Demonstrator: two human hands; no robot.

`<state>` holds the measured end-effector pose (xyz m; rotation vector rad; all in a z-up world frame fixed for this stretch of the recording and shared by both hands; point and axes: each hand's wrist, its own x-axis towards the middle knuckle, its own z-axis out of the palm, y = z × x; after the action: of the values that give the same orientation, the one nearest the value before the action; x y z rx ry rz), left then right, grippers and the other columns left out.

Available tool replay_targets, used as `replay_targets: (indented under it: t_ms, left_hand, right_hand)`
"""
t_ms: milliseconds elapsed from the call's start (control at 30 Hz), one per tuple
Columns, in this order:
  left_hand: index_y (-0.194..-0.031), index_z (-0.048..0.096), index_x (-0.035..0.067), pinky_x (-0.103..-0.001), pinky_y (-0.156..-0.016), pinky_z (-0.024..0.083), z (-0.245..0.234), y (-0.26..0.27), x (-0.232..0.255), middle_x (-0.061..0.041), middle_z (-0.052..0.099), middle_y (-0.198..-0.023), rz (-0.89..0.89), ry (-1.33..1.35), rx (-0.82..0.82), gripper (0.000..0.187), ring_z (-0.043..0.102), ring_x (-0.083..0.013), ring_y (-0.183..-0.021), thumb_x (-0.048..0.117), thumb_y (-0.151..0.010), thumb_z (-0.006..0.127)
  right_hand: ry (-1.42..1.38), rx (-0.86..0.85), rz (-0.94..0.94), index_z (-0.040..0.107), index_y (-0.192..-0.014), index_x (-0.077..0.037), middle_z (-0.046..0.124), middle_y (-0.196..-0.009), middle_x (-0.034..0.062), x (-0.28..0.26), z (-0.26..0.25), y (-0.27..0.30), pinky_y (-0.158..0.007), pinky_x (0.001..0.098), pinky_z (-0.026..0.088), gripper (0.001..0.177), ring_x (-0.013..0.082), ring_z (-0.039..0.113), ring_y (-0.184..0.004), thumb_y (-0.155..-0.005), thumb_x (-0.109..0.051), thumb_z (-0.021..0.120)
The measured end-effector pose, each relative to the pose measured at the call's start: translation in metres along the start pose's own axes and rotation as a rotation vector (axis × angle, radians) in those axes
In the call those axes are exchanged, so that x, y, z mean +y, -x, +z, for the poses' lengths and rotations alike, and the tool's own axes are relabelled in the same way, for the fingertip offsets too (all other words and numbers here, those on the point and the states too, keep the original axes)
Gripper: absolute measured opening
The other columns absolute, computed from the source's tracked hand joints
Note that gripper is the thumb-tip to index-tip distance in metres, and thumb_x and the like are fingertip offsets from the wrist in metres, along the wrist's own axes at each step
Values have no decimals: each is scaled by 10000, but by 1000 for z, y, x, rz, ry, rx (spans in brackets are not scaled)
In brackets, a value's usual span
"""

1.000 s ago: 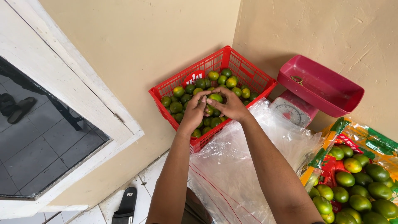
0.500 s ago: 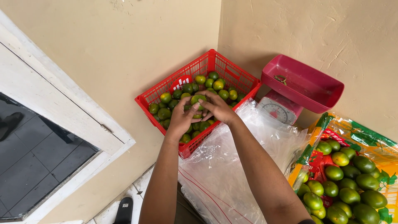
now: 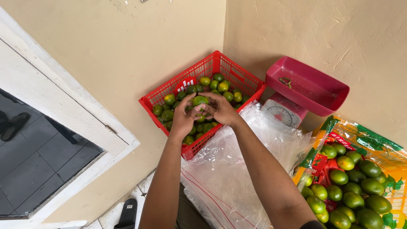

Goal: The person picks small green citrus fruits from a red plastic crate and places them into a pink plastic container sitting on a scale.

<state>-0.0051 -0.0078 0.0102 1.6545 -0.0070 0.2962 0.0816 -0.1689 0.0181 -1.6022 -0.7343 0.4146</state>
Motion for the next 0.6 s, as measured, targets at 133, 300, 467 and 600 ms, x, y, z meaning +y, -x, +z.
replay_targets:
  t_ms: [133, 300, 467, 600]
  left_hand:
    - [-1559, 453, 77, -622, -960, 608, 0, -1, 2, -291, 554, -1334, 51, -74, -20, 458, 665, -466, -1173, 123, -1112, 544]
    - [-1536, 488, 84, -513, -889, 641, 8, -5, 1, -219, 633, -1291, 146, -134, -79, 479, 698, -353, -1134, 164, -1084, 628]
    - [-1549, 447, 54, -513, -891, 636, 56, -13, 35, -231, 641, -1294, 218, -75, -128, 546, 697, -378, -1150, 171, -1060, 660]
    - [-1580, 372, 22, -505, -900, 645, 100, -21, 63, -274, 603, -1339, 307, 40, -155, 675, 681, -407, -1176, 117, -1005, 712]
  right_hand:
    - [9, 32, -54, 504, -1512, -104, 669, -1162, 286, -7, -1, 4, -812, 513, 664, 487, 359, 726, -993, -1048, -191, 623]
    - [-75, 109, -35, 594, -1427, -74, 673, -1112, 267, -30, -13, 25, -744, 481, 672, 469, 322, 701, -918, -989, -208, 697]
    - [-94, 249, -42, 644, -1366, -91, 679, -1052, 202, -65, -46, 44, -683, 392, 675, 420, 239, 702, -839, -982, -255, 691]
    - [-23, 372, -86, 506, -1415, -49, 635, -1025, 227, -63, -90, 52, -620, 373, 663, 546, 277, 711, -749, -948, -213, 737]
